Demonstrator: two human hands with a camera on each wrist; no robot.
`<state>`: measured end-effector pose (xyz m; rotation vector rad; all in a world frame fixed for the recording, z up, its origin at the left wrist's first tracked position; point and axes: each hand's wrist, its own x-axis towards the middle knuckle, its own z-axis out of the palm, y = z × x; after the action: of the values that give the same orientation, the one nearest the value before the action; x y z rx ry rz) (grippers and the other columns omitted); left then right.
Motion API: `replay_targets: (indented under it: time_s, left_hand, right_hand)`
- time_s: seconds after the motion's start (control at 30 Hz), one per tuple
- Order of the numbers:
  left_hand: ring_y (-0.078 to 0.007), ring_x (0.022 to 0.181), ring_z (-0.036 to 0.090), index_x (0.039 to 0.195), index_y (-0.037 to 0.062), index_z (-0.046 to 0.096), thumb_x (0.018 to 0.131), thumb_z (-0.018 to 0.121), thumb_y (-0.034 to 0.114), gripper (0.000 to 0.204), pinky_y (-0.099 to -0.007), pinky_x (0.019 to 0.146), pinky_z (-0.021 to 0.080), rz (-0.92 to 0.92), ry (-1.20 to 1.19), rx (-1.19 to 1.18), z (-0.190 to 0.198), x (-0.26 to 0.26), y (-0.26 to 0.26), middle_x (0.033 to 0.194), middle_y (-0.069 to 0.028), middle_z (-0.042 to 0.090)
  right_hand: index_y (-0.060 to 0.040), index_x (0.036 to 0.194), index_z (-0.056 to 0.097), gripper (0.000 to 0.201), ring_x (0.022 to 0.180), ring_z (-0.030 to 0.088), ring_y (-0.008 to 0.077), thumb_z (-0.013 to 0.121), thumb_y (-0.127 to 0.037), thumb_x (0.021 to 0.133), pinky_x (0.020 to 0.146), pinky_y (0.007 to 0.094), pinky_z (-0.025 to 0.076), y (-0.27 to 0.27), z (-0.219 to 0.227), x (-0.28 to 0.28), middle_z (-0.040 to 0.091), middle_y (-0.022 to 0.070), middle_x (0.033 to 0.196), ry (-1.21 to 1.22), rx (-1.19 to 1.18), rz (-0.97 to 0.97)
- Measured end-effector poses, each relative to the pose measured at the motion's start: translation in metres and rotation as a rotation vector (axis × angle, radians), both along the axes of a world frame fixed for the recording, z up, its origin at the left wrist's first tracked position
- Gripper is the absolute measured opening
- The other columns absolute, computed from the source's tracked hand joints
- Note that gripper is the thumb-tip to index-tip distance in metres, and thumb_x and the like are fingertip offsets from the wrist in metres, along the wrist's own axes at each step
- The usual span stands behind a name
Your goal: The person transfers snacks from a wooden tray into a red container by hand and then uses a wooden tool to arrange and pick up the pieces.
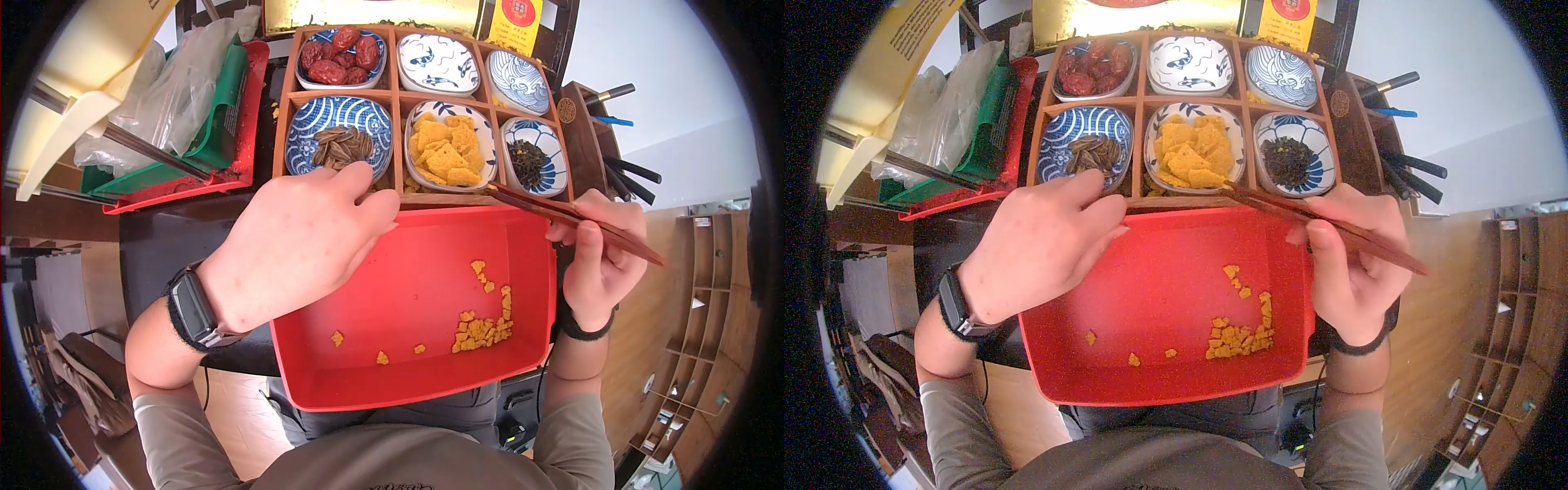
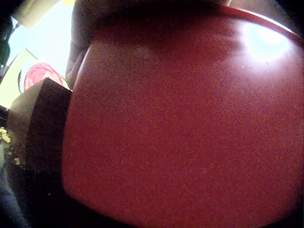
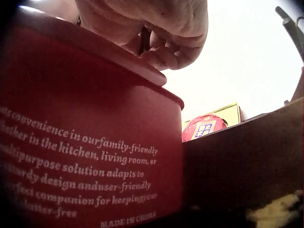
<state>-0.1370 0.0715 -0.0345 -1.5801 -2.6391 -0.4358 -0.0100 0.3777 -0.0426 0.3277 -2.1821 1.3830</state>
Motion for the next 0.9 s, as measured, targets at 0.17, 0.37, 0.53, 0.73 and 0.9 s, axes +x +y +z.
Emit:
replay_targets:
  time_s: [0.17, 0.37, 0.53, 0.73, 0.9]
  left_hand:
    - [-0.0353, 0.083, 0.068, 0.098, 0.0069, 0.062, 0.095, 0.075, 0.018, 0.018, -0.0472, 0.067, 0.057, 0.004, -0.009, -0.006, 0.000, 0.000, 0.000, 0.092, -0.0128, 0.059]
    - [-0.0356, 0.083, 0.068, 0.098, 0.0070, 0.061, 0.095, 0.075, 0.018, 0.018, -0.0473, 0.067, 0.057, 0.005, -0.013, -0.011, 0.000, 0.000, 0.000, 0.092, -0.0129, 0.059]
    - [-0.0357, 0.083, 0.068, 0.097, 0.0068, 0.061, 0.095, 0.075, 0.018, 0.018, -0.0475, 0.067, 0.057, -0.002, -0.007, 0.000, -0.001, -0.001, 0.000, 0.092, -0.0131, 0.058]
    - [-0.0358, 0.083, 0.068, 0.099, 0.0068, 0.062, 0.095, 0.075, 0.019, 0.018, -0.0473, 0.067, 0.057, -0.004, -0.005, 0.002, 0.000, 0.000, 0.000, 0.094, -0.0132, 0.060]
    - [-0.0363, 0.084, 0.069, 0.101, 0.0069, 0.062, 0.095, 0.075, 0.018, 0.018, -0.0474, 0.067, 0.057, -0.003, -0.012, 0.002, 0.001, 0.000, 0.000, 0.094, -0.0135, 0.060]
  right_hand:
    - [0.0056, 0.122, 0.065, 0.018, 0.087, 0.076, 0.0191, 0.070, 0.001, 0.106, 0.082, 0.0295, 0.060, 0.001, -0.002, -0.003, 0.072, 0.0156, 0.106, -0.098, 0.050, -0.022]
    - [0.0048, 0.122, 0.065, 0.017, 0.086, 0.075, 0.0181, 0.069, 0.000, 0.106, 0.084, 0.0298, 0.059, 0.001, -0.002, -0.004, 0.073, 0.0139, 0.102, -0.096, 0.061, -0.079]
    - [0.0040, 0.119, 0.063, 0.014, 0.077, 0.067, 0.0149, 0.065, -0.004, 0.107, 0.073, 0.0270, 0.053, -0.003, 0.000, -0.001, 0.069, 0.0123, 0.093, 0.053, -0.047, -0.052]
    - [0.0032, 0.110, 0.062, 0.014, 0.072, 0.057, 0.0145, 0.068, -0.008, 0.104, 0.065, 0.0281, 0.043, 0.001, -0.002, 0.000, 0.066, 0.0108, 0.089, 0.139, -0.049, -0.006]
    - [0.0007, 0.099, 0.063, 0.007, 0.069, 0.053, 0.0186, 0.068, -0.001, 0.094, 0.065, 0.0334, 0.040, 0.006, -0.002, -0.001, 0.064, 0.0094, 0.086, 0.103, 0.041, 0.024]
